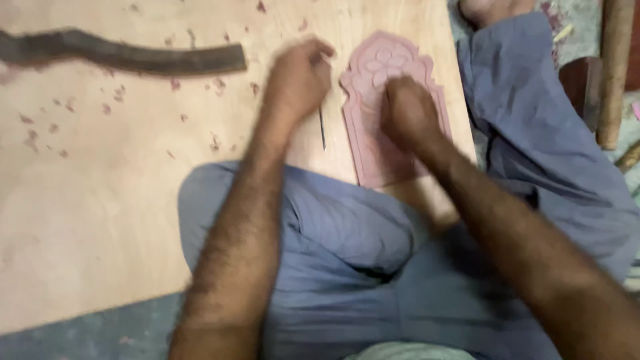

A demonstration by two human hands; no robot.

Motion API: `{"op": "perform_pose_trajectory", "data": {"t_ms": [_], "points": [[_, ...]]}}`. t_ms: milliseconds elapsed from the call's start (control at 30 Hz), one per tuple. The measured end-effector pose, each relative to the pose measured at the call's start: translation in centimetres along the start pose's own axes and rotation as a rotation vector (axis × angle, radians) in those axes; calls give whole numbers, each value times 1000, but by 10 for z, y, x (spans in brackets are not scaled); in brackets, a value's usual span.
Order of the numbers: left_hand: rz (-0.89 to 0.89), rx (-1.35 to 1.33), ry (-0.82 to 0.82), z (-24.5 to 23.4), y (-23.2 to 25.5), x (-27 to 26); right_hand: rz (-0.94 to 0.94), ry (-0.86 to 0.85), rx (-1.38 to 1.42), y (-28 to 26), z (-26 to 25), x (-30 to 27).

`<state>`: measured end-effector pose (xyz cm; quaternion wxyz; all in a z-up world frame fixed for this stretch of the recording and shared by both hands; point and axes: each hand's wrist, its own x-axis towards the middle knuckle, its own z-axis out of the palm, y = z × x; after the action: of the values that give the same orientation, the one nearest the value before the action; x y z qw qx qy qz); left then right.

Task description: The person carves decorative floral patterns into a wooden plaque by hand, occasionally using a small tool to refine the details.

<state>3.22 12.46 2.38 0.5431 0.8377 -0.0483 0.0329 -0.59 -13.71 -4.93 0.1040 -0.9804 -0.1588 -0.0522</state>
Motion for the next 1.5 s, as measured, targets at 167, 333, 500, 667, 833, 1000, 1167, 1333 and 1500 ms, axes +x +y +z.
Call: {"op": "perform_pose_trajectory", "data": {"t_ms": [167,333,500,667,833,1000,1167,1333,1500], "points": [[49,277,-332,51,8,-26,275,92,-39,-23,-6,-17],[270,565,-434,88,8,-48,691,66,750,-15,-51,-68],[533,814,-250,119,5,-54,743,81,911,0,-58,-99],[579,954,-229,128,5,-52,759,89,1016,6,-61,-92],[634,872,-257,122,12,-48,690,97,929,3,-57,-81],[430,496,-445,112,18,-24,605,127,816,-2,-49,-63],[299,40,-161,67,14,19,484,176,653,-21,-39,-38],[136,24,-13,27,10,22,408,236,436,-45,-38,-21],[153,-67,-18,19,12,25,497,236,310,-69,-42,-33]]}}
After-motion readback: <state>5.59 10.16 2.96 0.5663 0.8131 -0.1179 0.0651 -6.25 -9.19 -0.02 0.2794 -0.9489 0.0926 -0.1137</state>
